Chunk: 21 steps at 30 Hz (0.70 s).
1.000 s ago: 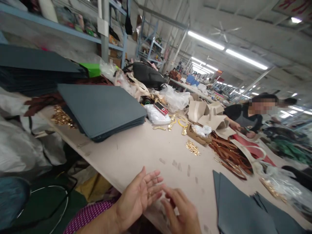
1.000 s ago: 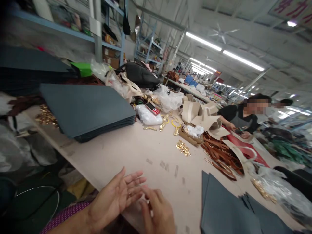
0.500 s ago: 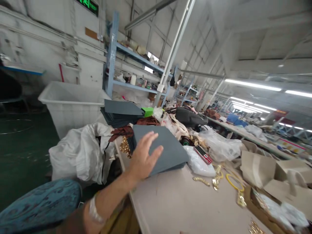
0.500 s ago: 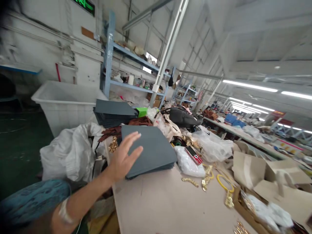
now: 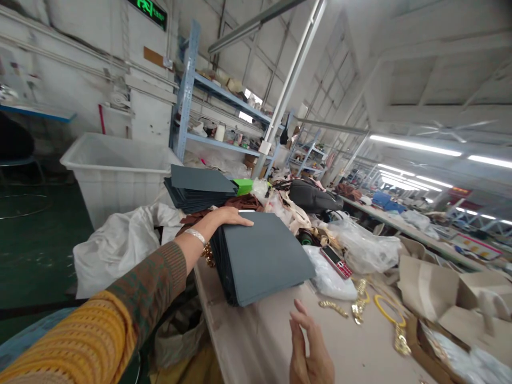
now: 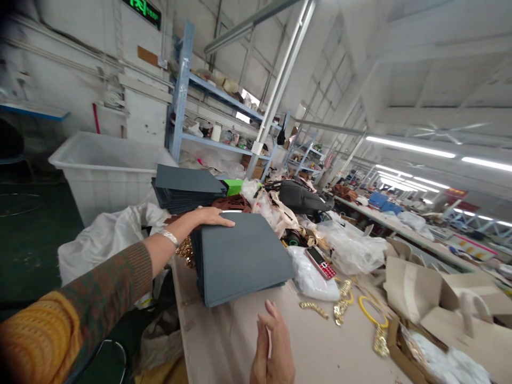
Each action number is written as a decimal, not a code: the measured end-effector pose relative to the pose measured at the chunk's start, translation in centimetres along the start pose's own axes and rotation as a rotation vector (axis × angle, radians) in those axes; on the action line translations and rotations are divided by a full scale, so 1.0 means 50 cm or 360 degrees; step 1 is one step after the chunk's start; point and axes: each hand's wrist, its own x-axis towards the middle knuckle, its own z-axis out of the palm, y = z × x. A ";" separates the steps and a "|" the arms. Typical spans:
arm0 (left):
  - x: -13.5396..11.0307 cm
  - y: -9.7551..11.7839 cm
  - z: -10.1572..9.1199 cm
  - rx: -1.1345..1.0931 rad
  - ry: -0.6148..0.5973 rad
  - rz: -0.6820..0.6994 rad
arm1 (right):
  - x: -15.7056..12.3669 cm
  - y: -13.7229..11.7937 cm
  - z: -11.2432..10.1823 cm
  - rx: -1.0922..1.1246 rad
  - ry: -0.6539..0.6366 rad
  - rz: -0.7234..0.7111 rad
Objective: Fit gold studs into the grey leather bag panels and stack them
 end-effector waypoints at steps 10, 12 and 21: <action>-0.067 0.026 0.057 0.0199 0.0021 0.0085 | 0.034 0.028 0.034 -0.0040 -0.0187 -0.0043; -0.093 0.043 0.080 0.0191 0.0055 0.0097 | 0.012 0.052 0.018 -0.0071 -0.0241 -0.0047; -0.176 0.122 0.150 0.0107 0.0248 0.0282 | -0.085 0.080 -0.041 -0.0050 -0.0156 0.0157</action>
